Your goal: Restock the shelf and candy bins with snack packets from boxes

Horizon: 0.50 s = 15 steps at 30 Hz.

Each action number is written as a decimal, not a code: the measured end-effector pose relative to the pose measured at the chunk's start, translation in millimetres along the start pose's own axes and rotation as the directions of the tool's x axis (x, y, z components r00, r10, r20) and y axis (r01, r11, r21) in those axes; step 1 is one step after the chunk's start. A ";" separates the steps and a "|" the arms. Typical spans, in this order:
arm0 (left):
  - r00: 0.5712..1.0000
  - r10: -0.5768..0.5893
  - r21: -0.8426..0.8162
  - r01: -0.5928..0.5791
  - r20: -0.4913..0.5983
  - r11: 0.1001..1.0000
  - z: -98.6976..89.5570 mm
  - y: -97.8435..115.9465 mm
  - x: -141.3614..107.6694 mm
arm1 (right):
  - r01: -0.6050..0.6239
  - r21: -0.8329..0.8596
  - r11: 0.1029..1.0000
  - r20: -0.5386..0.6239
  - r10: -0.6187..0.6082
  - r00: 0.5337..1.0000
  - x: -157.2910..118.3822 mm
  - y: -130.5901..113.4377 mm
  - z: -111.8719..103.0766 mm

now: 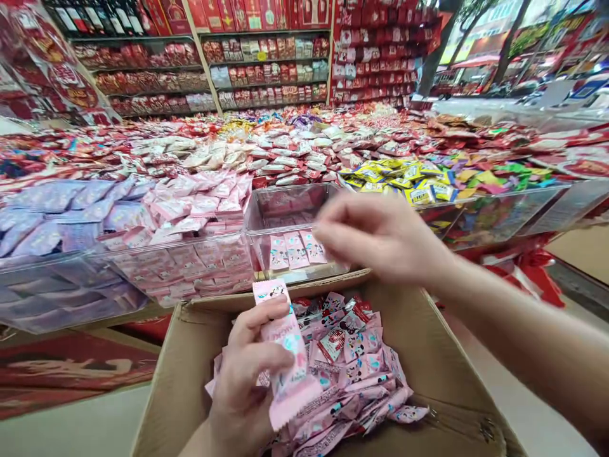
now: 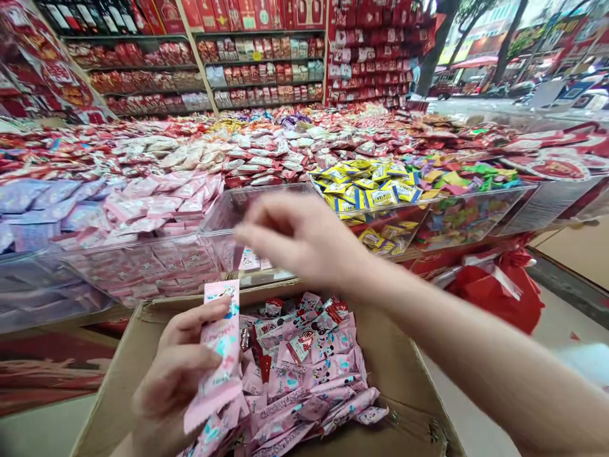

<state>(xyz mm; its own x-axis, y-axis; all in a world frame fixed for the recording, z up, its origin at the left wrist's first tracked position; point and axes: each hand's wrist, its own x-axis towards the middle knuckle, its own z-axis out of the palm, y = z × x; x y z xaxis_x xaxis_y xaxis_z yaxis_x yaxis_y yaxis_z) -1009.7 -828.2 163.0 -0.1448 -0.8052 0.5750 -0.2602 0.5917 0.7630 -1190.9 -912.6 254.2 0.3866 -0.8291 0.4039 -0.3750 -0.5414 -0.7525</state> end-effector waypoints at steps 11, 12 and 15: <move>0.990 -0.069 -0.092 0.058 -0.122 0.994 30.5 -1.7 -12.3 | -0.294 0.817 0.496 0.082 0.405 0.911 -64.0 45.9 59.2; 0.961 -0.220 -0.207 0.184 -0.167 0.961 31.6 1.2 -11.6 | -0.261 0.835 0.484 0.036 0.426 0.904 -63.6 45.0 56.9; 0.803 -0.593 -0.447 0.513 -0.050 0.733 34.5 10.8 -7.8 | -0.194 0.873 0.447 -0.038 0.460 0.887 -67.4 46.0 51.8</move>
<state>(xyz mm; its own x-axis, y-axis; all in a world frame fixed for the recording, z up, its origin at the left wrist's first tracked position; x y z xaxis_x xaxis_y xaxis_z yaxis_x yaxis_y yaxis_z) -1044.4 -816.9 156.6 0.0861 -0.9960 0.0243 0.1617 0.0380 0.9861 -1190.6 -874.5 165.4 0.1383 -0.9899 0.0324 0.4930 0.0404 -0.8691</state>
